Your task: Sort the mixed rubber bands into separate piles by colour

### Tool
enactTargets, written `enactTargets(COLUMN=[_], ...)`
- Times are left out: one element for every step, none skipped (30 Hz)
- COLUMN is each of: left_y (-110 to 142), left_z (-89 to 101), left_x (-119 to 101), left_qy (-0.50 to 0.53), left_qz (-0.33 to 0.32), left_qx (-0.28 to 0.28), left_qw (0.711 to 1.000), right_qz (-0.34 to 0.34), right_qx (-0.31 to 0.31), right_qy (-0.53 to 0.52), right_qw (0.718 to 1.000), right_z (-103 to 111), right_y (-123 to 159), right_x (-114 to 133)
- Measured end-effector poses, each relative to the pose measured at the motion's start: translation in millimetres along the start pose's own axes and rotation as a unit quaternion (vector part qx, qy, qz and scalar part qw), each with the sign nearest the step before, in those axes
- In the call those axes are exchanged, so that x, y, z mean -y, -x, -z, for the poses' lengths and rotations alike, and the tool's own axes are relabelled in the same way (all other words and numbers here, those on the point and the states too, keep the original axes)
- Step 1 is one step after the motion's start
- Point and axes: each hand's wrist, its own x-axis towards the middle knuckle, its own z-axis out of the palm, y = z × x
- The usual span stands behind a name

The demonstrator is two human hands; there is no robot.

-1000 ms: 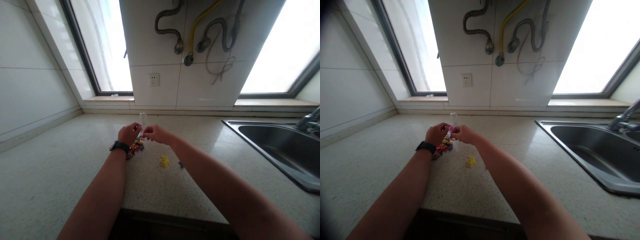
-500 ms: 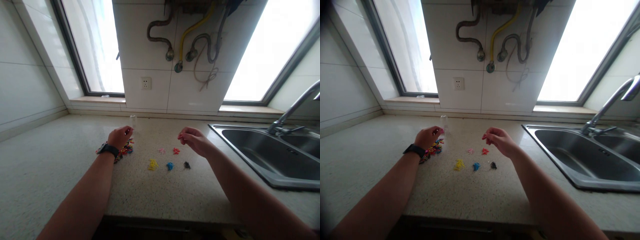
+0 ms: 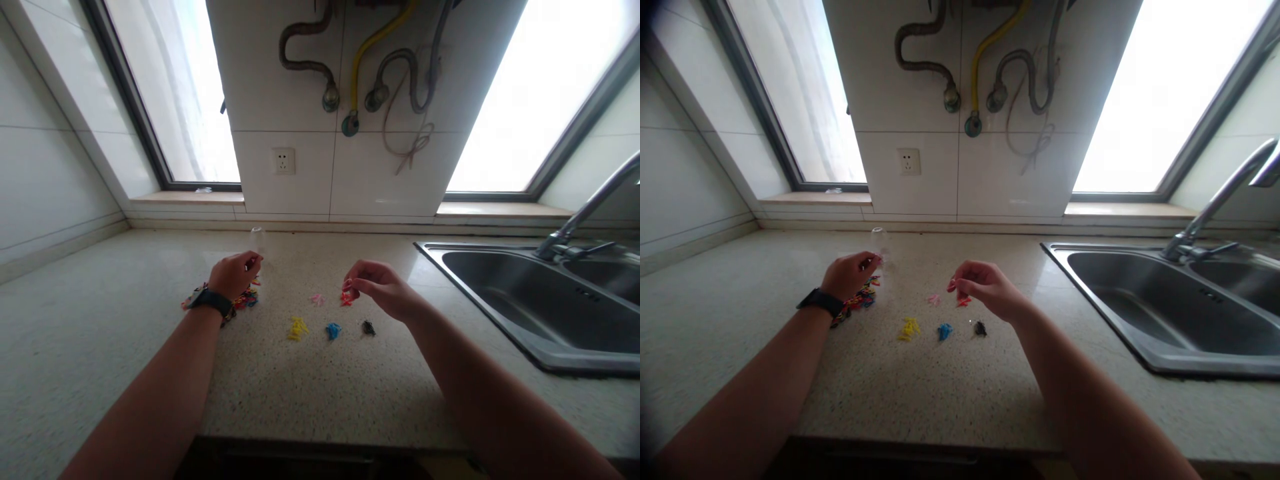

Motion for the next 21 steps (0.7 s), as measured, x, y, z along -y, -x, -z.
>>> enactTargets(left_y=[0, 0, 0, 0, 0, 0, 0, 0, 0, 0, 0, 0, 0, 0, 0, -1, -1, -1, -2, -2, -2], left_z=[-0.3, -0.5, -0.7, -0.8, -0.7, -0.4, 0.1, 0.7, 1.3, 1.8, 2.1, 2.3, 2.2, 1.9, 1.6, 1.2, 0.9, 0.6, 0.5, 0.4, 0.3], left_x=[-1, -1, -2, -3, -3, -4, -4, -4, -5, -5, -5, -4, -4, -3, -2, -2, -1, 0, 0, 0, 1], left_qy=[0.003, 0.004, 0.005, 0.005, 0.006, 0.006, 0.007, 0.009, 0.011, 0.014, 0.016, 0.018, 0.02, 0.02, 0.021, 0.022, 0.023, 0.025, 0.027, 0.029, 0.031], left_qz=[-0.001, -0.002, -0.002, -0.003, -0.004, -0.005, -0.005, -0.006, -0.008, -0.009, -0.007, -0.005, -0.002, 0.001, 0.004, 0.007, 0.01, 0.013, 0.016, 0.017, 0.016], left_qx=[0.0, -0.002, -0.004, -0.005, -0.007, -0.008, -0.008, -0.009, -0.009, -0.009, -0.009, -0.01, -0.009, -0.008, -0.006, -0.003, -0.001, 0.001, 0.002, 0.002, 0.002], left_qw=[1.0, 1.0, 1.0, 1.0, 1.0, 1.0, 1.0, 1.0, 1.0, 1.0, 1.0, 1.0, 1.0, 1.0, 1.0, 1.0, 1.0, 1.0, 1.0, 0.999, 0.999], right_qz=[-0.004, -0.008, -0.013, -0.018, -0.023, -0.028, -0.033, -0.038, -0.044, -0.05, -0.055, -0.057, -0.052, -0.04, -0.021, 0.002, 0.025, 0.046, 0.062, 0.075, 0.084], right_qx=[0.001, 0.0, 0.0, -0.002, -0.004, -0.006, -0.008, -0.012, -0.016, -0.021, -0.027, -0.031, -0.032, -0.028, -0.018, -0.003, 0.013, 0.029, 0.046, 0.06, 0.072], right_qy=[0.004, 0.007, 0.01, 0.013, 0.016, 0.021, 0.027, 0.035, 0.047, 0.066, 0.094, 0.137, 0.195, 0.263, 0.334, 0.401, 0.458, 0.504, 0.54, 0.568, 0.589], right_qw=[1.0, 1.0, 1.0, 1.0, 1.0, 0.999, 0.999, 0.999, 0.998, 0.996, 0.994, 0.988, 0.979, 0.964, 0.942, 0.916, 0.888, 0.862, 0.838, 0.818, 0.8], right_z=[-1, -2, -3, -4, -5, -5, -5, -6, -6, -7, -8, -9, -10, -12, -13, -15, -16, -18, -19, -20, -21], right_y=[0, -1, -2, -2, -3, -4, -4, -5, -6, -7, -9, -10, -11, -13, -15, -17, -18, -20, -22, -24, -25], right_x=[0, 0, -1, -1, -3, -5, -8, -12, -17, -22, -28, -33, -37, -40, -43, -44, -45, -45, -44, -44, -44])
